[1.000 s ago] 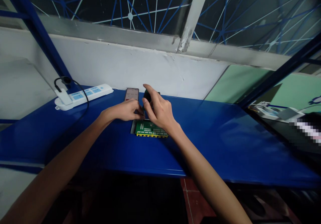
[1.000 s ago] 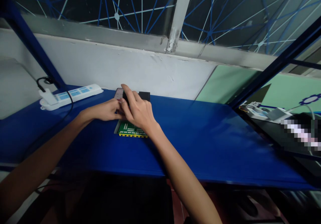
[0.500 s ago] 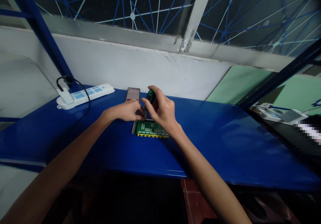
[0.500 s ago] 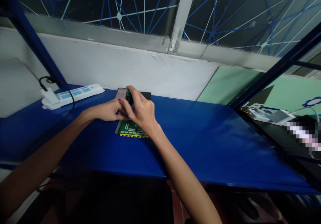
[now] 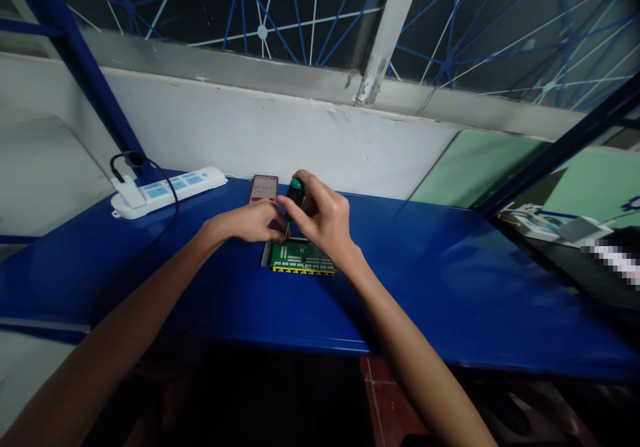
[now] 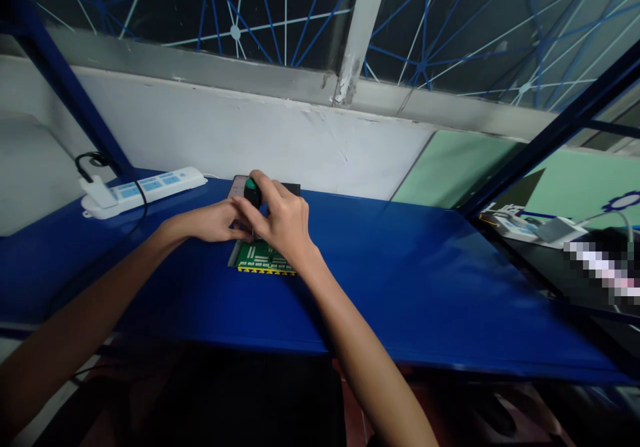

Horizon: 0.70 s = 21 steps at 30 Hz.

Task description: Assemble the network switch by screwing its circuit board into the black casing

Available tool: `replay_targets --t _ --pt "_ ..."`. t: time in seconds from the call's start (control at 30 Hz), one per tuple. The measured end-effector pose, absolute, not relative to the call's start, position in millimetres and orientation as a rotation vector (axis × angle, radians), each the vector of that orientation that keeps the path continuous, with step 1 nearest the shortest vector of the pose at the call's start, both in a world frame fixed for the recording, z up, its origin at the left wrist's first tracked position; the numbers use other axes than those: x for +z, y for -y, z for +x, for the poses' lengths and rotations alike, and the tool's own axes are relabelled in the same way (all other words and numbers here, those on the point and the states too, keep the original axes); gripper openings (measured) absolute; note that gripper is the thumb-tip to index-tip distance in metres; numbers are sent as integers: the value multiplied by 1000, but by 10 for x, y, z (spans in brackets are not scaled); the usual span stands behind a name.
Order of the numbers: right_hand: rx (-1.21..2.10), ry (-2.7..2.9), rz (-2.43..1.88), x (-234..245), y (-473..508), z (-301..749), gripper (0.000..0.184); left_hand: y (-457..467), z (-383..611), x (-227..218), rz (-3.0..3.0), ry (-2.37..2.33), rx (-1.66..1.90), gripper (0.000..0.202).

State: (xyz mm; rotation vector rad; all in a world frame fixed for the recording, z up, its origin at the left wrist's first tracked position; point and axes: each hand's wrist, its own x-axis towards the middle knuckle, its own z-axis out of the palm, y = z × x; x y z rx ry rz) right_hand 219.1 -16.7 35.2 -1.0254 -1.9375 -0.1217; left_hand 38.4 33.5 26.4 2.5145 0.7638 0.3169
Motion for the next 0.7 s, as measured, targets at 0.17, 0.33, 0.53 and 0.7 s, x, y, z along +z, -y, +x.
replay_targets --t 0.17,0.33,0.53,0.7 --pt "-157 1941 -1009 319 171 2181 46 -357 372 249 2483 -790 264 15" --pt "-142 1958 -965 318 177 2177 44 -347 379 260 2490 -794 260 15" --pt "-121 2005 -1013 347 208 2167 44 -358 381 248 2489 -770 246 17" --pt "-126 2011 -1024 351 217 2152 46 -354 375 246 2492 -759 265 20"
